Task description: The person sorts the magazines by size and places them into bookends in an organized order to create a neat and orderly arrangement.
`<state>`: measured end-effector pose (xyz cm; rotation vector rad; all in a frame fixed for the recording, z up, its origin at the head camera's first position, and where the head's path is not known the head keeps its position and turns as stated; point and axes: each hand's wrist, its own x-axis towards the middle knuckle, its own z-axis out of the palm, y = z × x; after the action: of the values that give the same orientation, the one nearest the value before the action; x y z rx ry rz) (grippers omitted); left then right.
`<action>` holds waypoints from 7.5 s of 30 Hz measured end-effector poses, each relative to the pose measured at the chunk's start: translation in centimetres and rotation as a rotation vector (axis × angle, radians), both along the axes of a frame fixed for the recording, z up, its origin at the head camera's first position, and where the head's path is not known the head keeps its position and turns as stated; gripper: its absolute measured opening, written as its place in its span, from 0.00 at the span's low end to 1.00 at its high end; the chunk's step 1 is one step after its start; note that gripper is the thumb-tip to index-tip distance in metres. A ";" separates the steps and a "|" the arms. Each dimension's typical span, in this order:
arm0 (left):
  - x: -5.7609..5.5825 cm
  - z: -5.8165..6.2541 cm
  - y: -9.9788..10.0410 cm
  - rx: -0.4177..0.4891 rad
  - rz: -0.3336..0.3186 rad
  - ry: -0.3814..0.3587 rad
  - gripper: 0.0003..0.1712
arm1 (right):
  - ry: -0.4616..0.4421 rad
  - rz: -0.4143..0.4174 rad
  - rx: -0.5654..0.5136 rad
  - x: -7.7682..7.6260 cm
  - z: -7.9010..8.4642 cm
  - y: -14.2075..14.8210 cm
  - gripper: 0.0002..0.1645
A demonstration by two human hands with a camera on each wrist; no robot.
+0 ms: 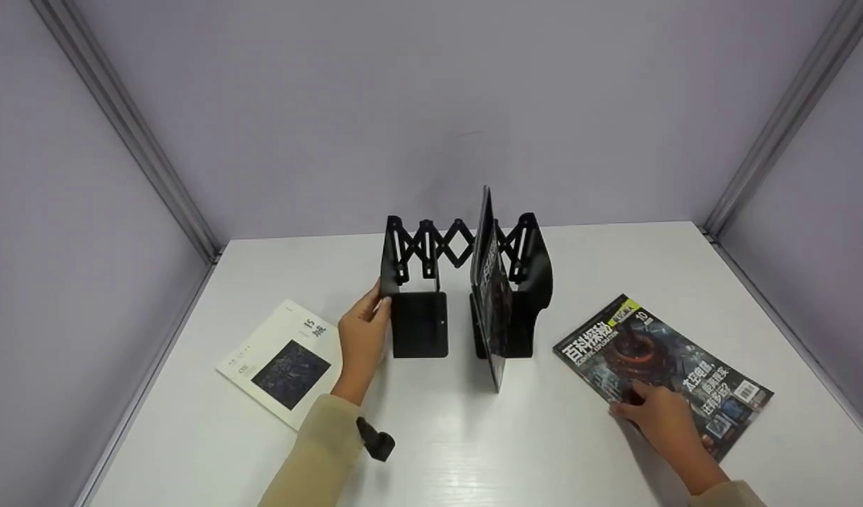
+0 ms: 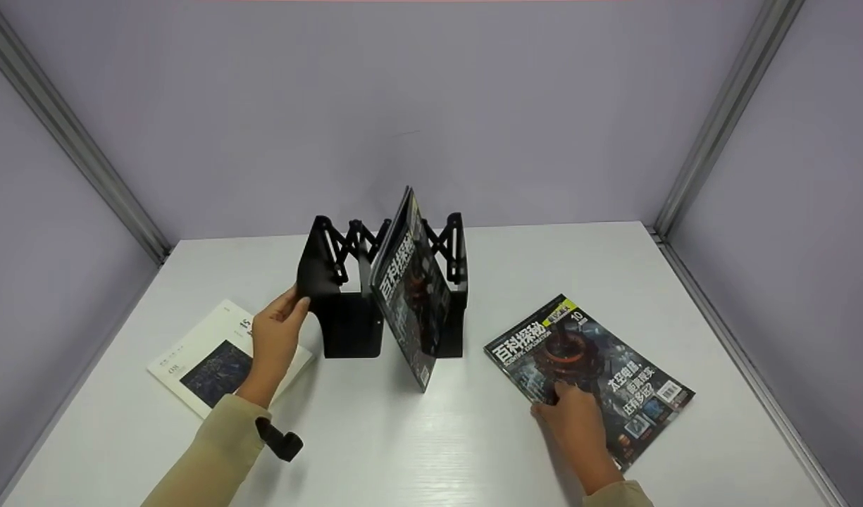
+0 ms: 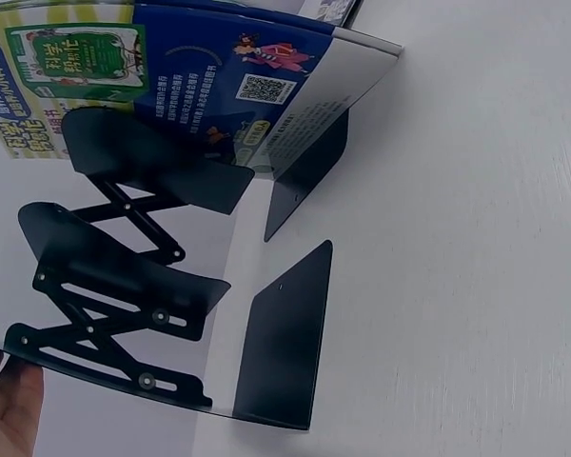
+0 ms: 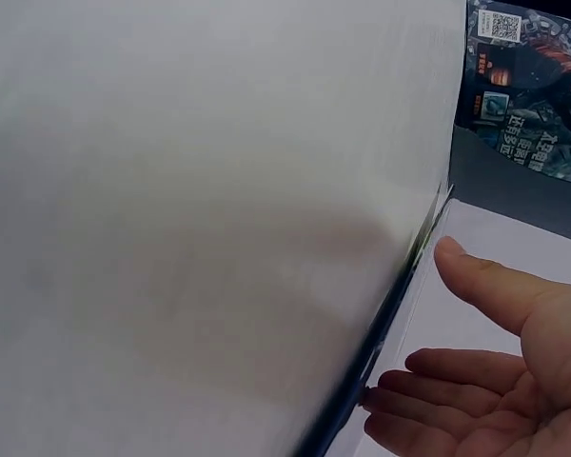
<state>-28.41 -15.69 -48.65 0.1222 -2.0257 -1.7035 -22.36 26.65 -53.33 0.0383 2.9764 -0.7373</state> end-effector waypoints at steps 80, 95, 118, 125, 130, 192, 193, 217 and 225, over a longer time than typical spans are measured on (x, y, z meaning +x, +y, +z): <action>0.1 -0.1 -0.1 0.026 -0.007 -0.003 0.20 | 0.351 -0.451 -0.247 4.6 1.8 -0.5 0.13; 0.1 -0.1 -0.1 0.023 -0.016 -0.019 0.21 | 0.453 -0.552 -0.426 6.0 4.0 -2.1 0.16; 0.1 -0.3 0.0 0.018 -0.010 0.000 0.21 | 0.607 -0.683 -0.594 7.5 5.9 -3.4 0.19; 0.1 -0.3 0.1 0.020 -0.010 0.008 0.20 | 0.628 -0.664 -0.629 7.8 6.5 -3.8 0.19; 0.1 -0.4 0.2 0.016 -0.014 -0.002 0.20 | 0.613 -0.671 -0.644 8.2 6.8 -4.0 0.20; 0.2 -0.1 0.0 -0.015 -0.008 -0.011 0.21 | 0.609 -0.385 -0.928 8.4 9.1 -9.8 0.18; 0.2 -0.1 0.0 -0.013 -0.007 -0.011 0.21 | 0.601 -0.385 -0.919 8.2 9.0 -9.9 0.18; 0.1 -0.3 -0.1 -0.022 -0.003 -0.011 0.21 | 0.659 -0.292 -0.960 3.5 7.0 -12.7 0.17; 0.0 -0.2 -0.2 -0.037 0.007 -0.013 0.20 | 0.720 -0.237 -0.976 1.8 5.8 -13.8 0.16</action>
<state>-28.40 -15.88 -48.87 0.1286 -2.0627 -1.6640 -20.54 12.82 -47.57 0.0796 2.7640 -2.5896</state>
